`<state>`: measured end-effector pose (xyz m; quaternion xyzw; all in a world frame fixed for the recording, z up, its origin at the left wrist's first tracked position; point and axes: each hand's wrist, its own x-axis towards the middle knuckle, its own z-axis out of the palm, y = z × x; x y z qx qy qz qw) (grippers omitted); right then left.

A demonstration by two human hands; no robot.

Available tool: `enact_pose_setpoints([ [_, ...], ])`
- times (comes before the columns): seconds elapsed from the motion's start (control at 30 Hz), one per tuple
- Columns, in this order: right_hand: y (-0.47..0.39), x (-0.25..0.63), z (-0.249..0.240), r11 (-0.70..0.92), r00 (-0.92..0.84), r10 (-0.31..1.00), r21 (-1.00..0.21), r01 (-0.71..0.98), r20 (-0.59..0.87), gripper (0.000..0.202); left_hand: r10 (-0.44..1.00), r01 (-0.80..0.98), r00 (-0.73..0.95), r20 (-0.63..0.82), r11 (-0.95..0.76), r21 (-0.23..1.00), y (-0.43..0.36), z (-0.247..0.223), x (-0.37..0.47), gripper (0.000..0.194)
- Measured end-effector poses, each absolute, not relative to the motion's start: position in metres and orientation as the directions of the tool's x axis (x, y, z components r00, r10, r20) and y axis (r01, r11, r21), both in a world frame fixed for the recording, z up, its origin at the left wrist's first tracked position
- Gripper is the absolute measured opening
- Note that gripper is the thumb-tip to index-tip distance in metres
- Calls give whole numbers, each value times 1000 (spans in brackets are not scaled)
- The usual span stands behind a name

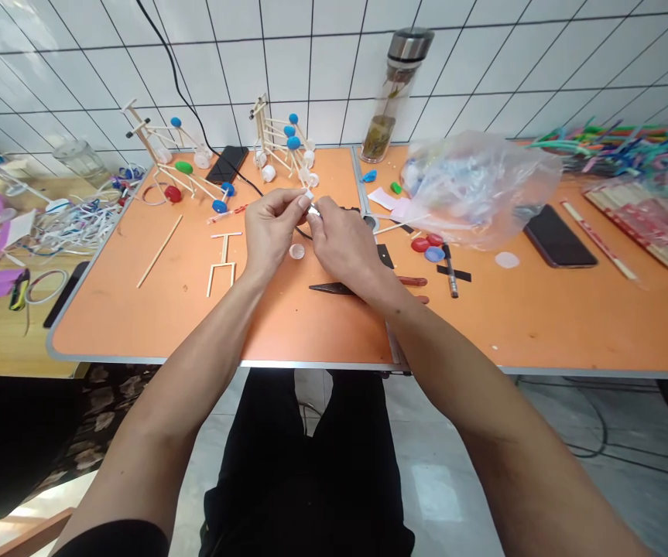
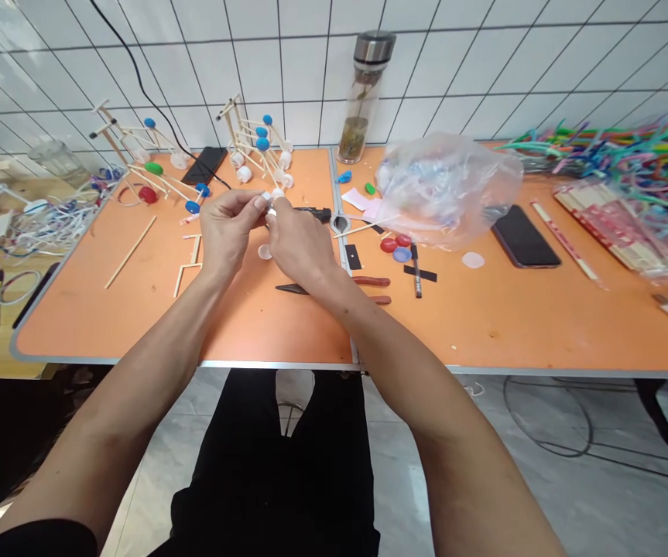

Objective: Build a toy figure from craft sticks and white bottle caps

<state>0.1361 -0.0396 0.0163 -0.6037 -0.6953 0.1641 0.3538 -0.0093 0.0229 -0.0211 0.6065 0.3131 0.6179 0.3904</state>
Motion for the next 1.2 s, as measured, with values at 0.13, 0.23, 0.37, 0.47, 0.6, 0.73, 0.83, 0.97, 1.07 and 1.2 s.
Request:
enact_pose_setpoints([
  [0.13, -33, 155, 34, 17, -314, 949, -1000, 1, 16, 27, 821, -159, 48, 569, -556, 816, 22, -13, -11, 35],
  [0.23, -31, 161, 39, -119, -508, 861, -979, -166, -19, 25, 822, -170, 39, 568, -554, 815, 21, -8, -11, 30],
  [0.37, -36, 147, 24, 166, -174, 977, -956, 242, 125, 25, 868, -158, 64, 493, -479, 864, 21, -11, -13, 33],
  [0.47, -40, 136, 12, 198, 6, 955, -652, 732, 297, 10, 897, -112, 88, 433, -423, 899, 22, -17, -13, 39],
  [0.6, -38, 141, 21, 221, -55, 972, -810, 543, 229, 22, 874, -111, 86, 478, -468, 877, 23, -18, -12, 41],
  [0.73, -33, 150, 34, 86, -265, 963, -986, 143, 46, 32, 835, -153, 73, 545, -530, 834, 25, -16, -10, 40],
  [0.83, -33, 145, 27, 160, -135, 982, -958, 237, 130, 27, 846, -148, 67, 529, -516, 843, 26, -19, -9, 38],
  [0.97, -37, 134, 8, 231, -25, 938, -570, 789, 346, 19, 861, -107, 60, 505, -498, 861, 27, -24, -8, 36],
  [1.07, -36, 134, 6, 216, -31, 953, -600, 770, 302, 20, 864, -120, 55, 500, -492, 862, 26, -23, -9, 38],
  [1.2, -30, 148, 20, 219, -231, 961, -934, 282, 156, 33, 851, -190, 87, 517, -495, 847, 25, -14, -12, 36],
])
